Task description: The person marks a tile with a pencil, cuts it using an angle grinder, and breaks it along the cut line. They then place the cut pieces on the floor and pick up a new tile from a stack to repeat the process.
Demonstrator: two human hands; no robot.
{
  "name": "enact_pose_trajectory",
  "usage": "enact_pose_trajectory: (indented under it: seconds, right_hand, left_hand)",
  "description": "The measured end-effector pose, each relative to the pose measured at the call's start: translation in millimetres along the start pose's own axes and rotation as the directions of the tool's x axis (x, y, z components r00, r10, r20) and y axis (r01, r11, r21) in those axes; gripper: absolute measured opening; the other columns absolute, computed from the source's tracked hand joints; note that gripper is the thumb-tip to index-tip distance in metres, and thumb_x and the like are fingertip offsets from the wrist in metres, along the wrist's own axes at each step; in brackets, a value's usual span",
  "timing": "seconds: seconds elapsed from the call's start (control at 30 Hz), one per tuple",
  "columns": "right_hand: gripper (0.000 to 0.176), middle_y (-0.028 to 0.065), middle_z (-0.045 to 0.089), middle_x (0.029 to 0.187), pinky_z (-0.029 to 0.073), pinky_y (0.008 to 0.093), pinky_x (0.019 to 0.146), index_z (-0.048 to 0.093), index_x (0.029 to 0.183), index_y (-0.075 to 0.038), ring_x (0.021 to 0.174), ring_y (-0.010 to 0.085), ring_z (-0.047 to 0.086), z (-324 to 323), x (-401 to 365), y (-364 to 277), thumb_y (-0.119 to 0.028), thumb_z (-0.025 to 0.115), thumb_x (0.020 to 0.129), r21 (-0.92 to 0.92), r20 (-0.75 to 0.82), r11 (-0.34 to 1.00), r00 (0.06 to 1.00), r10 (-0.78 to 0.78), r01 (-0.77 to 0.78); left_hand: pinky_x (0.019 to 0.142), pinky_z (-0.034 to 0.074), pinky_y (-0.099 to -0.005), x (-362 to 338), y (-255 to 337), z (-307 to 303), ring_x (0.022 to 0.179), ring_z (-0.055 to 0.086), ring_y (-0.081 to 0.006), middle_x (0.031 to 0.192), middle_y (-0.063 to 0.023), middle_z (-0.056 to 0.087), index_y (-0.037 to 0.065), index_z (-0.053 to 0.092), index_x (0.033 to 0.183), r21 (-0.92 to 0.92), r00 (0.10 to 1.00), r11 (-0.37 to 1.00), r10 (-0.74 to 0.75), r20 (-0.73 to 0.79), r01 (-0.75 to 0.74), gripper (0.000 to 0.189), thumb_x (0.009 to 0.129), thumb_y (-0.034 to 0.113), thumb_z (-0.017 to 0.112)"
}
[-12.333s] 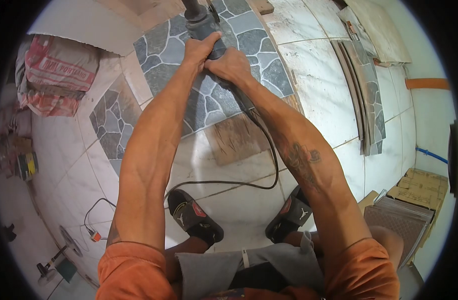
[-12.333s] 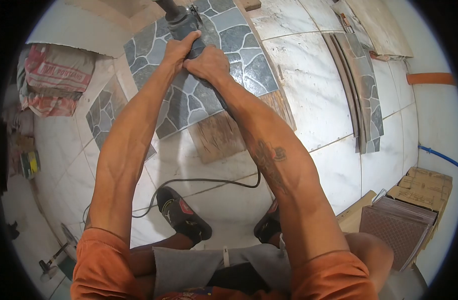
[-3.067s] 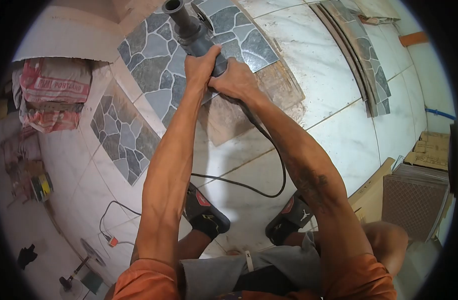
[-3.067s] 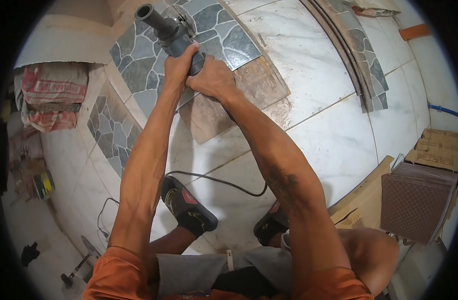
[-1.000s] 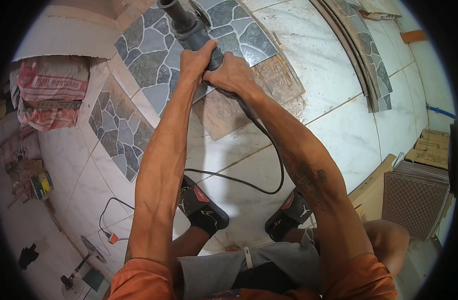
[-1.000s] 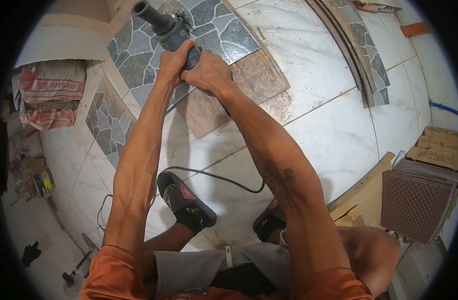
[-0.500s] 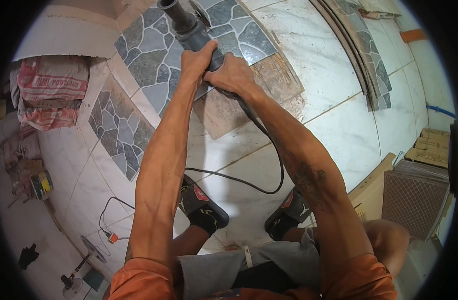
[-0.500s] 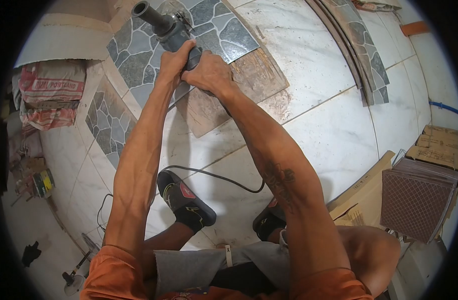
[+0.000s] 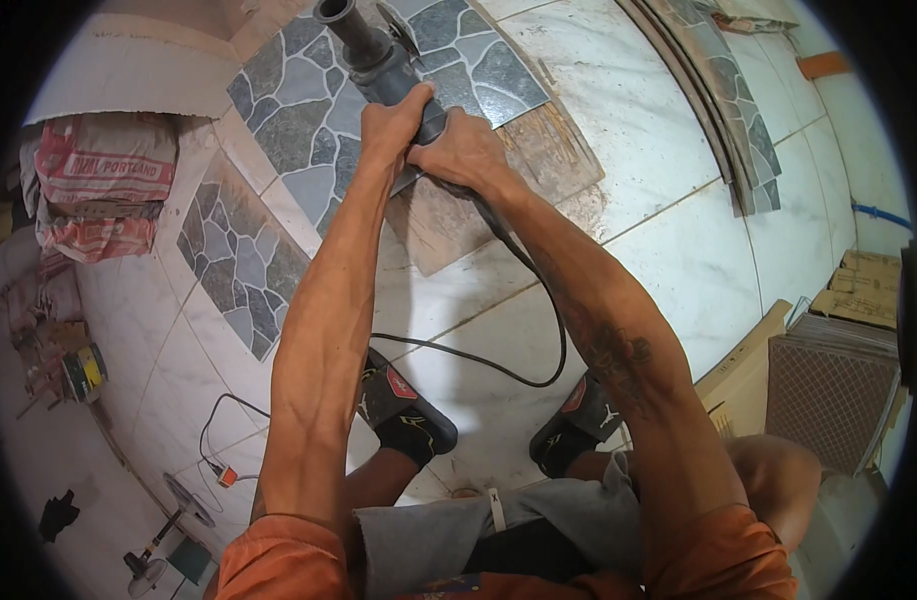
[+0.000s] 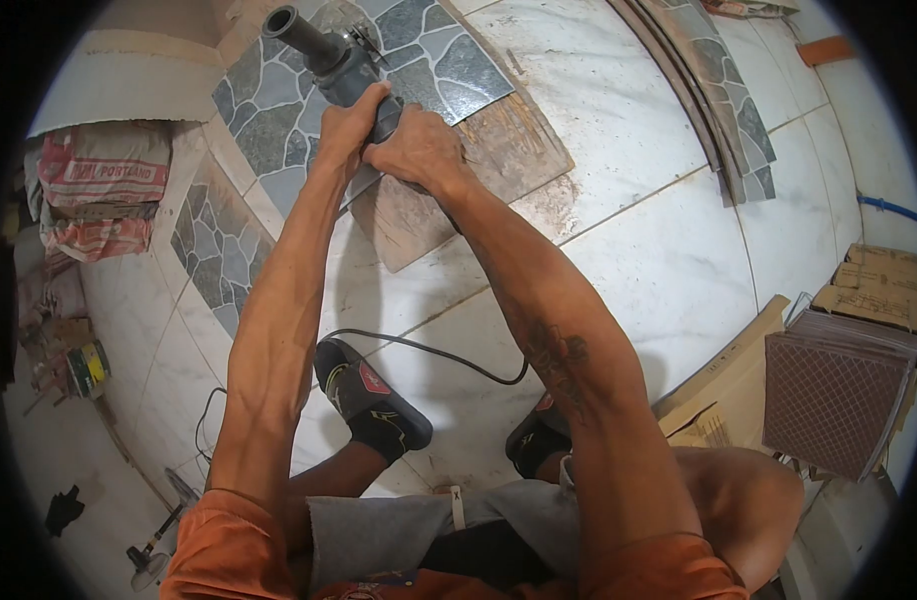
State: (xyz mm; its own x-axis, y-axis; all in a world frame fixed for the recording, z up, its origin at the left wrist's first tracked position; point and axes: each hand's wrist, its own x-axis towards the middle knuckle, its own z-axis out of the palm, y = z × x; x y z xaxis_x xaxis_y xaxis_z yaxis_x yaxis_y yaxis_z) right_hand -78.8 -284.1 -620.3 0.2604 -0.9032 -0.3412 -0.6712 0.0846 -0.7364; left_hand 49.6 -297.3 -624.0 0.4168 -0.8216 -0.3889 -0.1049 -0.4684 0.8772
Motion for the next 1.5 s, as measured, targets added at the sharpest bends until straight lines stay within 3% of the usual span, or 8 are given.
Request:
enact_pose_trajectory:
  seconds: [0.5,0.6,0.7,0.8,1.5]
  right_hand:
    - [0.077,0.0338,0.066,0.11,0.053,0.0448,0.093,0.058,0.115,0.016,0.106,0.0434,0.066,-2.3,-6.4,2.0,-0.041,0.074,0.066,-0.004,0.024,1.0,1.0,0.003,-0.003]
    - [0.082,0.0325,0.067,0.107,0.053,0.0439,0.091,0.062,0.113,0.014,0.103,0.0425,0.068,1.5,-5.1,5.3,-0.051,0.077,0.064,-0.019,-0.01,1.0,1.0,-0.004,0.004]
    - [0.082,0.0328,0.067,0.107,0.053,0.0439,0.091,0.062,0.112,0.014,0.104,0.0427,0.067,2.4,-4.8,6.3,-0.051,0.077,0.064,-0.025,-0.017,1.0,1.0,-0.002,0.002]
    - [0.078,0.0341,0.066,0.109,0.053,0.0453,0.093,0.058,0.115,0.016,0.105,0.0442,0.066,-0.1,-8.1,5.0,-0.042,0.074,0.065,-0.007,-0.003,1.0,1.0,-0.006,0.006]
    - [0.076,0.0349,0.066,0.108,0.052,0.0446,0.094,0.059,0.114,0.016,0.106,0.0441,0.066,-3.1,-19.8,8.2,-0.041,0.073,0.066,-0.019,0.012,1.0,1.0,0.009,-0.009]
  left_hand:
    - [0.064,0.05,-0.0327,-6.8,-1.7,2.4,0.072,0.065,-0.0183,0.086,-0.0135,0.07,-0.011,0.07,0.088,-0.019,1.0,1.0,0.0,0.007,0.0,0.048,0.076,0.035,0.079]
    - [0.064,0.051,-0.033,-6.0,-3.6,1.7,0.072,0.065,-0.0186,0.086,-0.0135,0.07,-0.011,0.07,0.087,-0.006,1.0,1.0,0.0,0.01,0.0,0.048,0.075,0.035,0.079]
    - [0.064,0.051,-0.0331,-5.0,-5.6,2.6,0.072,0.066,-0.0187,0.086,-0.0137,0.07,-0.011,0.07,0.087,-0.01,1.0,1.0,-0.008,0.006,0.008,0.048,0.075,0.035,0.079]
    - [0.064,0.051,-0.0333,-4.7,-7.6,3.9,0.072,0.066,-0.0189,0.086,-0.0143,0.07,-0.011,0.07,0.087,-0.013,1.0,1.0,-0.009,-0.003,0.009,0.049,0.074,0.036,0.079]
    - [0.065,0.051,-0.033,-16.7,-10.3,7.0,0.073,0.066,-0.0194,0.086,-0.0141,0.071,-0.01,0.071,0.088,-0.002,1.0,1.0,-0.01,-0.001,0.01,0.048,0.076,0.035,0.079]
